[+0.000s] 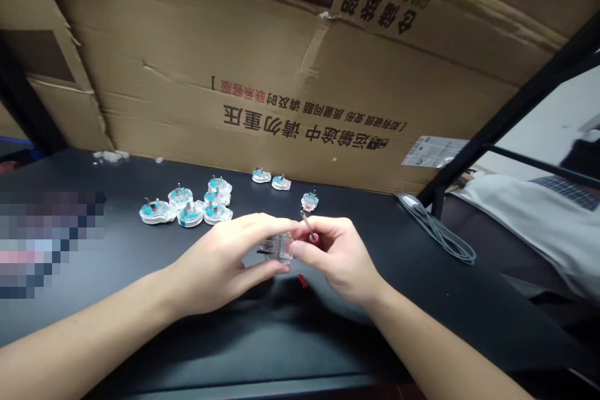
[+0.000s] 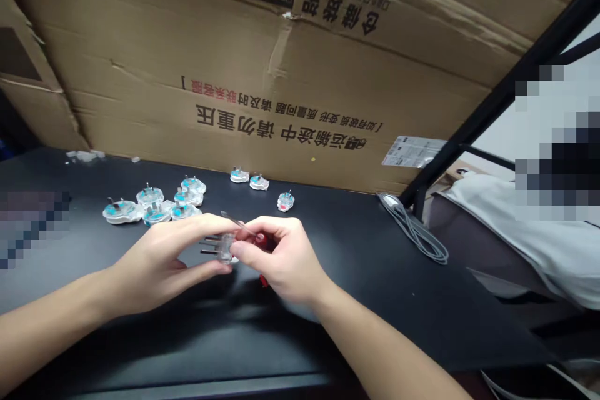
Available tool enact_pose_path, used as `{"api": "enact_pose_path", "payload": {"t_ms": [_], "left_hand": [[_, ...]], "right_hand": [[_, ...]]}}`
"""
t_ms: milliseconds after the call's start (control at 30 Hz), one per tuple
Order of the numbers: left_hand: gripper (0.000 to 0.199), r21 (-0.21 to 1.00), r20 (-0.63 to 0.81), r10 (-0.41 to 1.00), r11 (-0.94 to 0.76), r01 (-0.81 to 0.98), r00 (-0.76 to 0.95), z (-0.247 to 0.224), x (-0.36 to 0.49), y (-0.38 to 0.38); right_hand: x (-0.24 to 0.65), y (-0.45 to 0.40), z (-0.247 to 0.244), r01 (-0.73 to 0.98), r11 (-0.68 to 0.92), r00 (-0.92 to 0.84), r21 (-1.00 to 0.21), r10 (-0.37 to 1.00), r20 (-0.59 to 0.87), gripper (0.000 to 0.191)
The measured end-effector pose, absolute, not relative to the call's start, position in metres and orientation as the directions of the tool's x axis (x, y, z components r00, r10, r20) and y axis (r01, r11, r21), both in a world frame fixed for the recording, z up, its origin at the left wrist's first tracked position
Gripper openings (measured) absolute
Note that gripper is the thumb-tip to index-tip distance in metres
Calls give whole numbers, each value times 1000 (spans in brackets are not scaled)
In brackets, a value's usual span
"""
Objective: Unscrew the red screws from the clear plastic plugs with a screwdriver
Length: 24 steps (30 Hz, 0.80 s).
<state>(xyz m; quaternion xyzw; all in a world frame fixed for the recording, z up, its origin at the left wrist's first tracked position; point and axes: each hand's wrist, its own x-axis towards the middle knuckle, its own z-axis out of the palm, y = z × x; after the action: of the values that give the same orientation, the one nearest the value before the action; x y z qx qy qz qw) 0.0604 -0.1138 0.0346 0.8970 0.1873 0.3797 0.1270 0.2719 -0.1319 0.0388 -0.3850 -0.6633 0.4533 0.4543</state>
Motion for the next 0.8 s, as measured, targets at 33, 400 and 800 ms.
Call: {"api": "enact_pose_path", "payload": {"t_ms": [33, 400, 800], "left_hand": [[42, 367, 630, 431, -898, 242, 647, 34, 61, -114], [26, 447, 608, 502, -857, 258, 615, 39, 67, -121], [26, 737, 489, 687, -655, 166, 537, 39, 72, -122]], "right_hand": [[272, -132, 39, 99, 293, -299, -951, 920, 252, 17], [275, -131, 41, 163, 343, -313, -925, 907, 282, 10], [277, -131, 42, 273, 471, -258, -839, 876, 408, 19]]}}
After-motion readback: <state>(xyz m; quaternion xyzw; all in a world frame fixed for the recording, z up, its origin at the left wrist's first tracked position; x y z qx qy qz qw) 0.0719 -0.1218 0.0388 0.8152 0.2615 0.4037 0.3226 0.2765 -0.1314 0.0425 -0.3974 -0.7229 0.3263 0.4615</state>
